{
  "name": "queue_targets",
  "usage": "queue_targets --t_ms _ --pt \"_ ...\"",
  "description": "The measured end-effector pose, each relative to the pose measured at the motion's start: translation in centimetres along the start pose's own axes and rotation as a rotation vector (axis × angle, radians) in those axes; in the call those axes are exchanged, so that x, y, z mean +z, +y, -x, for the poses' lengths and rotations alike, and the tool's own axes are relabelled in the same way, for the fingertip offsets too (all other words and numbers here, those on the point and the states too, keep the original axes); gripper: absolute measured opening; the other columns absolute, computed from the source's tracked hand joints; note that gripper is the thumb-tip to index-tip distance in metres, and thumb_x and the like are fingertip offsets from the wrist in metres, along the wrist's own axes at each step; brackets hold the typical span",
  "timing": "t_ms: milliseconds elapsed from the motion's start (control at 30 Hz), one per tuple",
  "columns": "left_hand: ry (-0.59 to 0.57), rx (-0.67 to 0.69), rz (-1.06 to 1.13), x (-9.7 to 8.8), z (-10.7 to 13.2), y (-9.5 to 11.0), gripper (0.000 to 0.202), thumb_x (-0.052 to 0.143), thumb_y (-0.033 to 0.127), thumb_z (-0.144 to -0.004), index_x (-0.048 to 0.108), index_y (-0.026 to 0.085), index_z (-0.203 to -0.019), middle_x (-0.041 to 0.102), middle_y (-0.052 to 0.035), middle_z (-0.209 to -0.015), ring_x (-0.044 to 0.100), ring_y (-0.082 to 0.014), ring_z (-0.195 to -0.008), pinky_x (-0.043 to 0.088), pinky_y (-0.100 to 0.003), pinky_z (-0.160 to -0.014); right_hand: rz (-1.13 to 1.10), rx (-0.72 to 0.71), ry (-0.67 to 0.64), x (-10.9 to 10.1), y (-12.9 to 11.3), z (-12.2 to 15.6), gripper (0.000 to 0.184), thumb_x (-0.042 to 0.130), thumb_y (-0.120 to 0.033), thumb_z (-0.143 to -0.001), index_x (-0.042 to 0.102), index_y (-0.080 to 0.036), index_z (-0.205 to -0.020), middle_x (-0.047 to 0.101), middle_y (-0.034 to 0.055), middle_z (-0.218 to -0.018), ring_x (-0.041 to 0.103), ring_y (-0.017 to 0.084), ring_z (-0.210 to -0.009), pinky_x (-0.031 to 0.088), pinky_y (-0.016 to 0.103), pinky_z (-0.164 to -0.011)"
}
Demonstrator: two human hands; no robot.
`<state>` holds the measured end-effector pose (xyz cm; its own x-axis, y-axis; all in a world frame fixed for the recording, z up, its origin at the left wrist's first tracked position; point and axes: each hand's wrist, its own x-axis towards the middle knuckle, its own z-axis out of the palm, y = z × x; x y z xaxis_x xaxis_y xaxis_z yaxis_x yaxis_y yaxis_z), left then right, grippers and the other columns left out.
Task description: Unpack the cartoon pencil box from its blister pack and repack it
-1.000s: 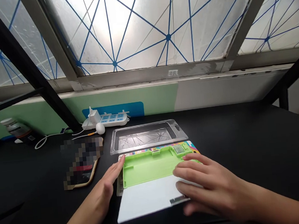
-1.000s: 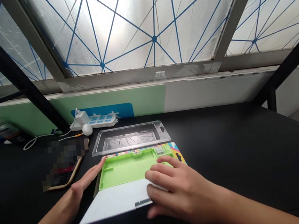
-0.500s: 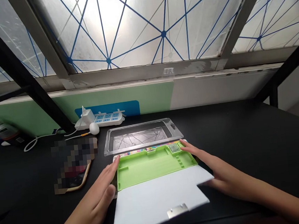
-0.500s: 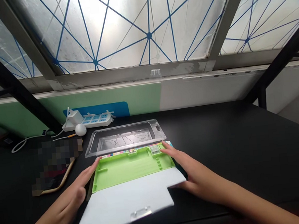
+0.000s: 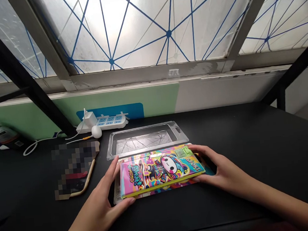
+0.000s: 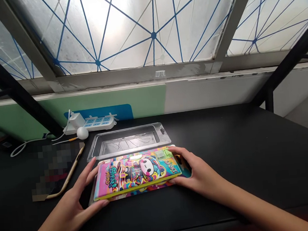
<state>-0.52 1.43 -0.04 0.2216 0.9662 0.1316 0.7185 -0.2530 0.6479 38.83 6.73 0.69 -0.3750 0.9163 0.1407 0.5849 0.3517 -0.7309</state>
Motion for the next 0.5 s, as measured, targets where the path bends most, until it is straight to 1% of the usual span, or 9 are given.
queue_targets --t_ms 67,133,167,233,267,333,367,400,500 --pt "0.112 0.092 -0.004 0.0 0.1 0.5 0.087 0.068 0.042 -0.092 0.016 0.038 -0.161 0.045 -0.0060 -0.159 0.050 -0.0338 -0.140 0.045 -0.052 -0.113 0.001 -0.049 0.059 -0.1 0.0 0.2 0.074 0.083 -0.047 -0.077 0.048 -0.030 -0.140 0.057 0.0108 -0.147 0.058 0.033 -0.131 0.050 0.048 -0.109" --pt "0.238 0.194 0.007 -0.2 -0.3 1.2 0.080 0.069 0.037 -0.091 0.026 0.037 -0.159 0.040 -0.0051 -0.162 0.043 -0.0342 -0.145 0.040 -0.052 -0.118 0.002 -0.102 0.127 -0.5 -0.5 0.0 0.071 0.084 -0.045 -0.077 0.051 -0.032 -0.138 0.055 0.0096 -0.149 0.056 0.033 -0.133 0.049 0.048 -0.110" --pt "0.283 0.218 0.024 -0.4 -0.8 1.6 0.079 0.070 0.036 -0.091 0.029 0.036 -0.158 0.037 -0.0052 -0.164 0.040 -0.0341 -0.147 0.037 -0.052 -0.120 -0.002 -0.125 0.155 -0.7 -0.8 -0.3 0.068 0.083 -0.044 -0.077 0.052 -0.032 -0.136 0.054 0.0090 -0.150 0.056 0.033 -0.133 0.050 0.048 -0.110" --pt "0.296 0.161 0.061 -0.9 -2.5 2.5 0.083 0.071 0.042 -0.090 0.026 0.034 -0.160 0.036 -0.0065 -0.164 0.041 -0.0333 -0.147 0.039 -0.050 -0.119 -0.026 -0.169 0.192 -1.3 -1.6 -1.7 0.063 0.082 -0.042 -0.079 0.054 -0.033 -0.134 0.054 0.0081 -0.150 0.055 0.033 -0.134 0.050 0.049 -0.110" --pt "0.291 0.126 0.069 -1.3 -3.7 3.0 0.084 0.072 0.047 -0.089 0.028 0.032 -0.159 0.039 -0.0080 -0.162 0.043 -0.0336 -0.145 0.040 -0.051 -0.118 -0.046 -0.190 0.204 -1.6 -1.9 -2.7 0.060 0.082 -0.042 -0.079 0.055 -0.033 -0.132 0.054 0.0077 -0.150 0.054 0.033 -0.134 0.050 0.049 -0.110" --pt "0.304 0.078 0.033 -2.2 -6.5 3.6 0.081 0.070 0.055 -0.088 0.036 0.025 -0.156 0.046 -0.0114 -0.158 0.046 -0.0349 -0.143 0.039 -0.053 -0.119 -0.097 -0.219 0.225 -2.0 -2.2 -5.3 0.057 0.082 -0.042 -0.079 0.057 -0.032 -0.129 0.054 0.0076 -0.150 0.054 0.033 -0.134 0.048 0.051 -0.111" --pt "0.321 0.080 -0.008 -2.6 -7.9 3.8 0.083 0.070 0.057 -0.087 0.038 0.021 -0.155 0.047 -0.0135 -0.157 0.047 -0.0355 -0.142 0.039 -0.052 -0.118 -0.131 -0.219 0.229 -2.1 -2.2 -6.7 0.056 0.082 -0.043 -0.078 0.058 -0.031 -0.127 0.054 0.0081 -0.149 0.056 0.033 -0.132 0.049 0.051 -0.110" --pt "0.331 0.091 -0.069 -3.1 -9.2 3.9 0.085 0.068 0.059 -0.088 0.037 0.018 -0.155 0.047 -0.0156 -0.156 0.047 -0.0360 -0.141 0.039 -0.052 -0.118 -0.169 -0.215 0.227 -2.1 -2.0 -8.0 0.056 0.083 -0.043 -0.077 0.059 -0.030 -0.125 0.056 0.0089 -0.147 0.058 0.033 -0.130 0.049 0.052 -0.109" --pt "0.280 0.112 -0.245 -4.0 -12.1 3.0 0.083 0.060 0.060 -0.092 0.035 0.013 -0.156 0.047 -0.0198 -0.154 0.045 -0.0369 -0.142 0.038 -0.052 -0.117 -0.227 -0.200 0.212 -1.5 -0.9 -11.0 0.056 0.083 -0.046 -0.076 0.059 -0.027 -0.123 0.060 0.0104 -0.142 0.059 0.033 -0.129 0.048 0.052 -0.111"
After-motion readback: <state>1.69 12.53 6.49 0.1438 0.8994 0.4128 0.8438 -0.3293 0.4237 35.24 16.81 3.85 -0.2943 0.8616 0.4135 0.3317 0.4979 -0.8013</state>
